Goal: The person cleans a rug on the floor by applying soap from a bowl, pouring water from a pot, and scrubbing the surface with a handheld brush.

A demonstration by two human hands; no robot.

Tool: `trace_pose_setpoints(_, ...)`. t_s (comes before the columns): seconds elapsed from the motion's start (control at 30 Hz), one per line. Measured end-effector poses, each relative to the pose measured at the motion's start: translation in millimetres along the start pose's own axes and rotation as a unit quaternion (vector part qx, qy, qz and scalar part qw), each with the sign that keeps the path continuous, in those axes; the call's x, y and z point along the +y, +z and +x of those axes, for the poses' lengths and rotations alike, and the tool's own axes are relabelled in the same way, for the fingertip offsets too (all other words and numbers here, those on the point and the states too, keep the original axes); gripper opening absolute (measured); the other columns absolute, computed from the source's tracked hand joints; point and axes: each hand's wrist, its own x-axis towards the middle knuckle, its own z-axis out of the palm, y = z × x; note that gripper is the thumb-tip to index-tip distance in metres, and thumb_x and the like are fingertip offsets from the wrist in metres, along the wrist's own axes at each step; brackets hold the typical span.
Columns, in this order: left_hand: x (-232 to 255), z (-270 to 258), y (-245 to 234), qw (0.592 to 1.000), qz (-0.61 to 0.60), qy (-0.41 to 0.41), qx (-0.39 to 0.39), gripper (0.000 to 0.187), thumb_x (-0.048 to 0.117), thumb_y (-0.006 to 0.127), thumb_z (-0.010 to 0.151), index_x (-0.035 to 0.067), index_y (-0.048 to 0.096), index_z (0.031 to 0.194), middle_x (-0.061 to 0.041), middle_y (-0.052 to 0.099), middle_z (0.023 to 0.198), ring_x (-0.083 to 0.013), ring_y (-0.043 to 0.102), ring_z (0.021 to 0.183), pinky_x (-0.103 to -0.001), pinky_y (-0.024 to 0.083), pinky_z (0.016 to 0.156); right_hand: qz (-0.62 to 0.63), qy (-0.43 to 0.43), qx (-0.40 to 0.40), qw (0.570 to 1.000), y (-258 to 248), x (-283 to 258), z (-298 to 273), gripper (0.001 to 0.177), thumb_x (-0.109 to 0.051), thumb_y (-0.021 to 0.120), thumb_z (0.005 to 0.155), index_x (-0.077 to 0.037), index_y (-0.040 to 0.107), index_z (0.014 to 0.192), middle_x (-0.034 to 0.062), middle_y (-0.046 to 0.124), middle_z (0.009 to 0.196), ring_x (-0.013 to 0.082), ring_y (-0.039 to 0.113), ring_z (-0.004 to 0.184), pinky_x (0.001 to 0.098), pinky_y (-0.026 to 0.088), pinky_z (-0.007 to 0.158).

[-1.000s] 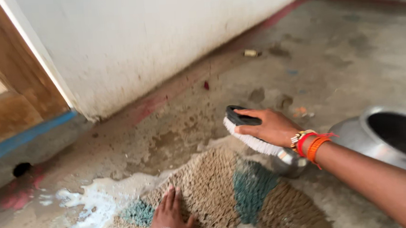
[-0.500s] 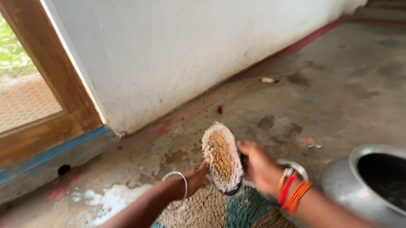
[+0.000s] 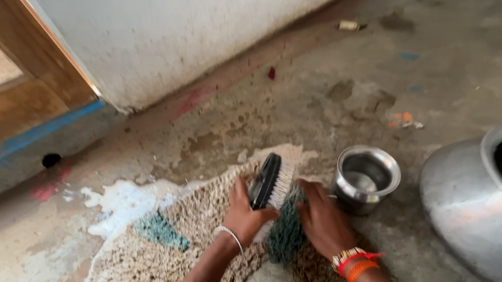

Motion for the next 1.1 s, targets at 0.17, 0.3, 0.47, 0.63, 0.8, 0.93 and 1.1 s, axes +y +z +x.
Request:
trace_pose_setpoints(0.17, 15, -16, 36, 0.916, 0.396, -0.002, -0.057, 0.087, 0.031, 0.077, 0.087, 0.055, 0.03, 0.156, -0.025, 0.031, 0.152, -0.0451, 0.042, 0.136, -0.048, 0.042, 0.114, -0.08, -0.042, 0.064, 0.994, 4, 25, -16, 0.057, -0.012, 0.045, 0.096, -0.01, 0.04, 0.153, 0.0098, 0.045, 0.156, 0.0383, 0.055, 0.129, 0.0474, 0.048, 0.103)
trace_pose_setpoints(0.3, 5, 17, 26, 0.851, 0.519, 0.058, -0.062, 0.085, 0.043, 0.076, 0.086, 0.058, 0.027, 0.154, -0.023, 0.029, 0.15, -0.0402, 0.043, 0.132, -0.046, 0.052, 0.1, -0.071, -0.083, 0.083, 0.991, 8, 36, -16, 0.061, 0.0, 0.046, 0.088, -0.008, 0.042, 0.148, 0.0042, 0.038, 0.161, 0.0328, 0.057, 0.129, 0.0414, 0.051, 0.102)
trace_pose_setpoints(0.47, 6, 61, -15, 0.862, 0.502, 0.002, 0.067, 0.079, 0.041, 0.068, 0.09, 0.057, 0.028, 0.157, -0.025, 0.036, 0.148, -0.034, 0.06, 0.116, -0.039, 0.062, 0.088, -0.034, 0.067, 0.02, 0.997, 0, 18, -15, 0.064, -0.007, 0.044, 0.095, -0.019, 0.035, 0.157, -0.0022, 0.034, 0.164, 0.0283, 0.06, 0.126, 0.0397, 0.055, 0.098)
trace_pose_setpoints(0.63, 5, 29, 29, 0.853, 0.511, 0.07, -0.079, 0.088, 0.061, 0.077, 0.085, 0.039, 0.029, 0.155, -0.025, 0.048, 0.136, -0.035, 0.059, 0.113, -0.041, 0.056, 0.09, -0.018, 0.046, 0.045, 0.998, 1, 27, -14, 0.082, -0.004, 0.046, 0.092, -0.018, 0.011, 0.164, 0.0109, 0.032, 0.161, 0.0337, 0.051, 0.134, 0.0418, 0.052, 0.1)
trace_pose_setpoints(0.8, 31, 71, -14, 0.828, 0.554, 0.049, 0.07, 0.069, 0.06, 0.065, 0.09, 0.04, 0.04, 0.152, -0.023, 0.047, 0.135, -0.0304, 0.06, 0.108, -0.038, 0.064, 0.078, 0.013, -0.047, 0.111, 0.993, 11, 37, -13, 0.082, -0.003, 0.046, 0.092, -0.01, 0.008, 0.164, 0.0164, 0.038, 0.158, 0.0347, 0.044, 0.14, 0.0445, 0.047, 0.105)
trace_pose_setpoints(0.93, 28, 62, 12, 0.835, 0.549, 0.013, -0.045, 0.092, 0.072, 0.065, 0.085, 0.022, 0.033, 0.156, -0.025, 0.047, 0.137, -0.0331, 0.062, 0.116, -0.039, 0.057, 0.09, 0.013, 0.011, 0.067, 0.998, 5, 30, -12, 0.089, -0.003, 0.047, 0.09, -0.014, 0.0, 0.164, 0.016, 0.032, 0.163, 0.0355, 0.042, 0.141, 0.0441, 0.047, 0.104)
trace_pose_setpoints(1.1, 12, 77, 7, 0.722, 0.686, 0.085, -0.039, 0.081, 0.075, 0.046, 0.095, 0.025, 0.029, 0.157, -0.031, 0.034, 0.145, -0.0446, 0.05, 0.129, -0.051, 0.058, 0.087, 0.026, 0.055, 0.027, 0.998, 1, 28, -10, 0.086, -0.011, 0.046, 0.097, -0.019, -0.007, 0.165, 0.0086, 0.031, 0.167, 0.0325, 0.043, 0.141, 0.0426, 0.048, 0.105)
